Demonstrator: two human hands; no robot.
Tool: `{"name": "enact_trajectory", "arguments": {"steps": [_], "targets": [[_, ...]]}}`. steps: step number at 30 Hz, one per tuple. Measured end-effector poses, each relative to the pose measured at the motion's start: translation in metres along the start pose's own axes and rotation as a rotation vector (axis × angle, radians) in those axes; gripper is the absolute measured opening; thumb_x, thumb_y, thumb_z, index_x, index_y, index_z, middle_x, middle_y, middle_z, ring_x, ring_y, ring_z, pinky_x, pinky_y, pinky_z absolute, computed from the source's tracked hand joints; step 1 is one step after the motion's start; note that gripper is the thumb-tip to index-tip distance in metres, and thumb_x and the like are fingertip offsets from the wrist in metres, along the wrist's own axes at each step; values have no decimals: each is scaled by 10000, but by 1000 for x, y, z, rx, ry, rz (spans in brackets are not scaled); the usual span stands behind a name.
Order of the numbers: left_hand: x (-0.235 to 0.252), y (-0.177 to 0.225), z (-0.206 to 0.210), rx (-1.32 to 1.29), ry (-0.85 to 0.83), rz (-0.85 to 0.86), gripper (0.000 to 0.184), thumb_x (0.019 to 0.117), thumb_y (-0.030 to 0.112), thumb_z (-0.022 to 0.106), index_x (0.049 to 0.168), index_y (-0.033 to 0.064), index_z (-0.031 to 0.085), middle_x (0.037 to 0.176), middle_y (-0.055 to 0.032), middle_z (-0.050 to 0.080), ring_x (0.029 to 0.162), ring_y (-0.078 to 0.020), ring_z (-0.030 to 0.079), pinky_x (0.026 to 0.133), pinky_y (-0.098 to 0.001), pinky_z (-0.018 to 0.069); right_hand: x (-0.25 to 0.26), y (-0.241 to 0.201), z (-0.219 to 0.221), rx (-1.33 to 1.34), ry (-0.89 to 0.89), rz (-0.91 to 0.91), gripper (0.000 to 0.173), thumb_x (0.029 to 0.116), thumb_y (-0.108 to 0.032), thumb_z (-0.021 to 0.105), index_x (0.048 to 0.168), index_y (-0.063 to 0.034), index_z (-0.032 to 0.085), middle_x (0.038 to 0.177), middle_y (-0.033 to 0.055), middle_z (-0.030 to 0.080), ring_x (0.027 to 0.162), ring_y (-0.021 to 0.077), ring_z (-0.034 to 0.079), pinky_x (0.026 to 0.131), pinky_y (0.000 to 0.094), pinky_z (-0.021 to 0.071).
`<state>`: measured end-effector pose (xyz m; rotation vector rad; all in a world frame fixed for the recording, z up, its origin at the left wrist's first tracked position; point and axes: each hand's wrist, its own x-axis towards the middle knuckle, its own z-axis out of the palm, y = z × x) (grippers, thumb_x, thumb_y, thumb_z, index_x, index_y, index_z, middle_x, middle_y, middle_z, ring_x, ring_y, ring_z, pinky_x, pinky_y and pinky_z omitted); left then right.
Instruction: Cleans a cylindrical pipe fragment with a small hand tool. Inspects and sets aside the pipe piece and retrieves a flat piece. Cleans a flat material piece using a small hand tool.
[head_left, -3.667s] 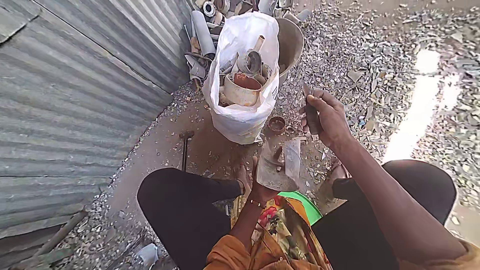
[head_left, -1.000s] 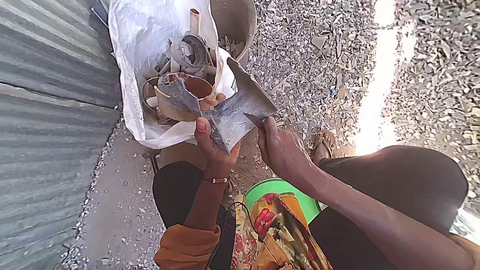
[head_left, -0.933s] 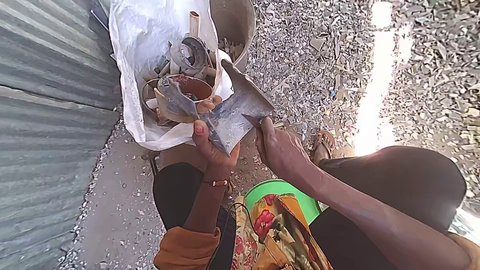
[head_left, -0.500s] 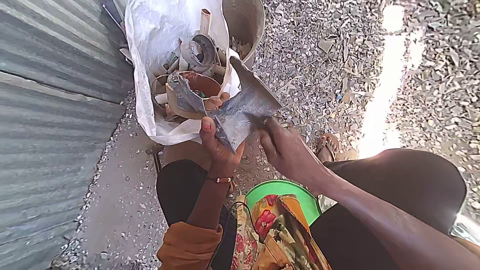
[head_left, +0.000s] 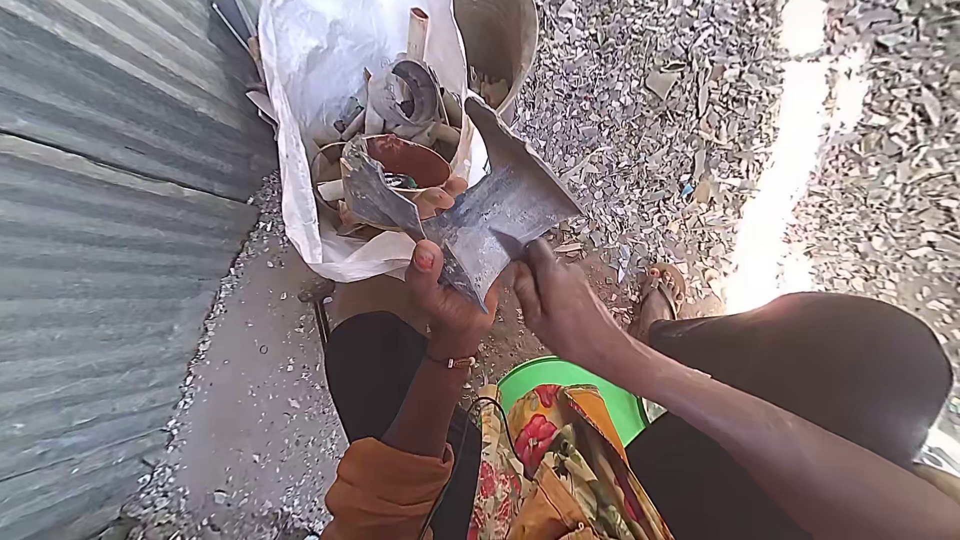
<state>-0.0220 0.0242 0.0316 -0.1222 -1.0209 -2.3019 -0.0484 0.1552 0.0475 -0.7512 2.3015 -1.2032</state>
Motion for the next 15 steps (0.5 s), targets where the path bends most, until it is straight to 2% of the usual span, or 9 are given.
{"name": "enact_trajectory", "arguments": {"steps": [3,4,7,8,9,11,13,14,15], "targets": [[0,1,-3,84,-19,44,419,856,467,746,1169,194,690,1226,7,693,1223,-134,621,1022,-342,526,-9,-13,3,59,-154,9,276,1094,-233,385,1158,-17,545,740,50,552,697,175,596,665,354,503],[0,2,-3,112,-8,54,420,855,480,738,1166,201,695,1219,14,699,1218,-130,625,1015,-338,530,-10,-14,1,61,-156,-3,275,1095,-236,389,1157,-20,548,734,41,542,684,163,585,652,340,496],[4,1,-2,76,-30,87,453,834,459,756,1169,174,653,1243,-18,659,1235,-175,601,1020,-381,524,-6,-7,1,71,20,7,210,1076,-234,434,1040,-51,532,626,-4,479,533,107,519,514,292,444],[4,1,-2,70,-37,85,468,825,464,767,1176,175,653,1248,-19,658,1236,-177,601,1017,-383,528,-4,-6,2,67,51,30,200,1082,-235,436,1022,-61,515,614,-17,460,519,93,502,505,274,428],[2,1,-2,76,-45,82,469,828,467,767,1180,177,655,1252,-18,659,1235,-171,603,1016,-378,529,-3,-7,3,79,42,57,206,1088,-231,437,1022,-56,523,622,-8,472,529,99,511,515,281,436],[-2,1,-2,148,-57,86,432,867,479,724,1194,203,668,1251,19,673,1241,-126,600,1047,-333,505,-7,-15,5,150,-88,103,265,1102,-227,403,1036,-34,571,691,20,514,608,119,545,584,305,459],[-4,2,-1,216,-21,95,364,871,500,714,1138,253,724,1170,68,728,1164,-59,648,996,-275,533,-11,-19,5,184,-208,72,301,1110,-228,364,1065,-25,582,749,17,513,669,101,535,635,280,451],[-3,3,-1,209,-12,96,359,860,491,728,1123,246,724,1160,58,730,1158,-66,652,989,-282,539,-10,-19,2,176,-215,53,297,1108,-230,371,1059,-24,581,736,15,501,655,104,525,623,283,444],[1,4,-4,179,-28,91,395,853,474,741,1148,217,687,1201,27,696,1205,-106,622,1019,-320,524,-9,-16,0,150,-166,41,281,1101,-230,390,1038,-31,578,698,11,492,619,111,523,592,296,443]]}}
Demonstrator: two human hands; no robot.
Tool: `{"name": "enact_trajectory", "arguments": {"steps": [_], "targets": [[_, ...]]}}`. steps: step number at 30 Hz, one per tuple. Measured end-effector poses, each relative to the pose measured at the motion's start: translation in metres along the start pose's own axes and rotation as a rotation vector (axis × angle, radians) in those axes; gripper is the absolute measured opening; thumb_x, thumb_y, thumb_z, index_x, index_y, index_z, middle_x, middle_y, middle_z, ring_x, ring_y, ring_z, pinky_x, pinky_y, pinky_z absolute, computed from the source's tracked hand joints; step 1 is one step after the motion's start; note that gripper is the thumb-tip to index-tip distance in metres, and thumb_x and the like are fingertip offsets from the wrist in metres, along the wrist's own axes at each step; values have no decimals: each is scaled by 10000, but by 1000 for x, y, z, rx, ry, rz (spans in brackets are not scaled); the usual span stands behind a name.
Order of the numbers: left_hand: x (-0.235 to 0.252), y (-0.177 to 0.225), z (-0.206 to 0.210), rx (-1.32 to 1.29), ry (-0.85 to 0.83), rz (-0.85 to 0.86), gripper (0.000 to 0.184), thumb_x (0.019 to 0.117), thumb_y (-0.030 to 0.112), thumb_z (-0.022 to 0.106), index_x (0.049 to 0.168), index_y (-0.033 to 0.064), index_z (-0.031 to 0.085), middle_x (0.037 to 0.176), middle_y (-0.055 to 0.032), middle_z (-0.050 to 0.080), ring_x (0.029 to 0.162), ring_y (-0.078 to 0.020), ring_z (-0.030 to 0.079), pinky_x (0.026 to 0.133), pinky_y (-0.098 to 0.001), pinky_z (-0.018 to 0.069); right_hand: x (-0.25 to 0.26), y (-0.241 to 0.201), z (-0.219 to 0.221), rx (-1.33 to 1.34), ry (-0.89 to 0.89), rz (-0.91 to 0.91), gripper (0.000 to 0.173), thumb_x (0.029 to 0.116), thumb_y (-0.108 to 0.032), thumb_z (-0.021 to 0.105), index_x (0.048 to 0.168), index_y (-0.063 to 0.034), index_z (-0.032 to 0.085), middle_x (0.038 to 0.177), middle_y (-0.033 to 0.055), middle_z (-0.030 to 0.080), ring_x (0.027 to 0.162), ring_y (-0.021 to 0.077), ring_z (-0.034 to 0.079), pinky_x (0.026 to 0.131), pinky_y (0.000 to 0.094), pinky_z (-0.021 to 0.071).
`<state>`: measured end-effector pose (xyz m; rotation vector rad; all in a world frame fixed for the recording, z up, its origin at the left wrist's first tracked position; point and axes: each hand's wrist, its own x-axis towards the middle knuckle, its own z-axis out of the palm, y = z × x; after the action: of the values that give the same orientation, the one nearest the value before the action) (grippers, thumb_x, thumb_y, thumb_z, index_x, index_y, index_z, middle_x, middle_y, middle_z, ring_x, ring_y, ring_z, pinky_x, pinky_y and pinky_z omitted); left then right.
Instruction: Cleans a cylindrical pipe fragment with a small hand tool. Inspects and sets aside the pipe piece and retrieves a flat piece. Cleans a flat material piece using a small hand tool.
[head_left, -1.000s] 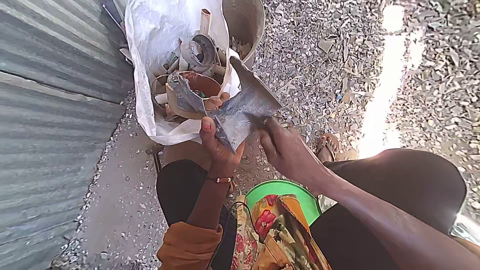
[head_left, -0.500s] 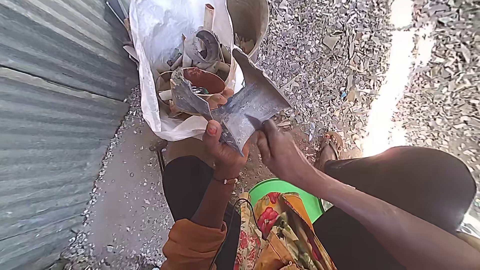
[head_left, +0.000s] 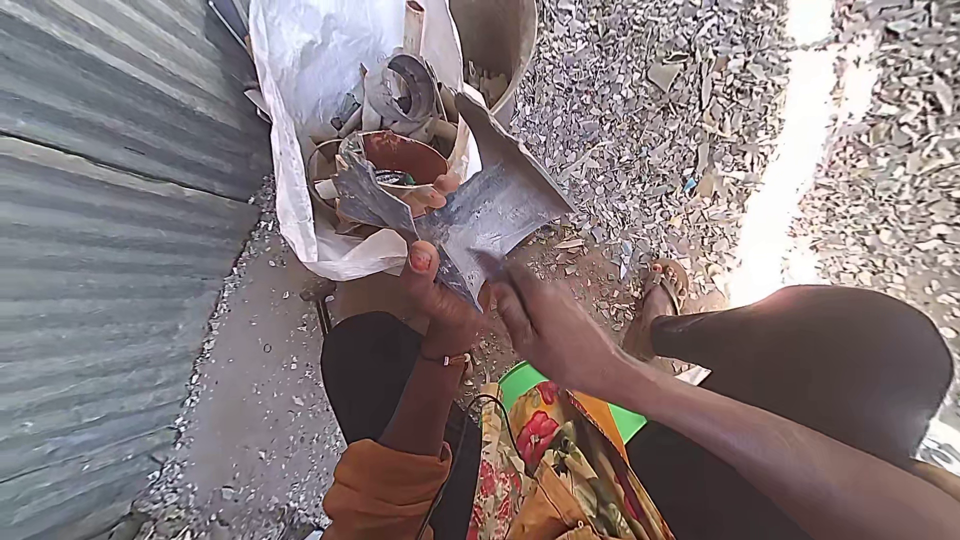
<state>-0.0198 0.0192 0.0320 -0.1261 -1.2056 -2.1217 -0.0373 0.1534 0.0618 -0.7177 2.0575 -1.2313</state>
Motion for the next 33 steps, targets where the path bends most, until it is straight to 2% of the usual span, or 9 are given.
{"name": "enact_trajectory", "arguments": {"steps": [4,8,12,17,22,24,27,30,33], "targets": [[5,0,-4,-74,-10,-21,476,808,472,787,1171,186,671,1252,-11,664,1229,-159,607,1027,-371,526,10,18,4,-207,244,-62,223,1082,-230,437,1016,-49,548,615,30,522,555,186,585,528,358,483],[6,1,-8,-58,58,-27,437,818,469,772,1126,173,685,1200,-13,686,1213,-159,619,1025,-361,524,3,6,6,-158,-28,-31,286,1104,-240,386,1118,-16,564,764,87,578,728,228,626,694,390,515],[7,3,-4,-82,-12,-25,454,822,456,776,1167,182,667,1236,-14,669,1209,-157,620,1001,-360,541,9,18,6,-186,201,-100,234,1086,-224,428,1006,-43,551,605,12,485,537,150,542,519,317,451],[3,7,-7,-63,21,-46,441,821,475,774,1151,193,691,1204,-4,692,1198,-141,629,1009,-355,533,4,7,9,-145,39,-48,258,1102,-252,389,1062,-52,547,697,27,513,641,162,567,613,337,479],[1,3,-1,-48,-21,-49,446,825,470,779,1174,216,670,1241,26,671,1212,-117,613,1003,-329,532,7,12,9,-163,197,-29,218,1092,-223,424,1043,-47,543,635,19,496,562,155,551,538,327,458],[-2,5,-1,-23,-15,-67,448,822,475,783,1179,232,668,1224,43,677,1195,-97,619,1003,-320,534,4,9,13,-113,94,-34,256,1093,-214,405,1086,-11,561,694,63,554,636,198,600,610,373,500],[1,8,-9,-36,-9,-50,439,817,456,789,1174,216,702,1223,22,695,1211,-116,622,1021,-332,526,0,4,4,-104,-55,-61,291,1112,-240,370,1097,-22,562,737,52,538,673,174,578,647,346,486],[6,11,-7,-48,-29,-34,435,818,439,794,1159,189,691,1227,-3,684,1196,-139,630,1001,-346,542,7,18,-4,-214,202,-97,234,1089,-228,414,1002,-52,540,599,10,480,518,151,537,501,322,446],[3,10,-4,-38,-38,-54,416,827,436,788,1156,206,682,1228,24,676,1188,-110,627,985,-323,548,9,23,6,-332,222,-81,241,1087,-238,422,1063,-33,545,632,64,560,584,251,636,537,412,514]]}}
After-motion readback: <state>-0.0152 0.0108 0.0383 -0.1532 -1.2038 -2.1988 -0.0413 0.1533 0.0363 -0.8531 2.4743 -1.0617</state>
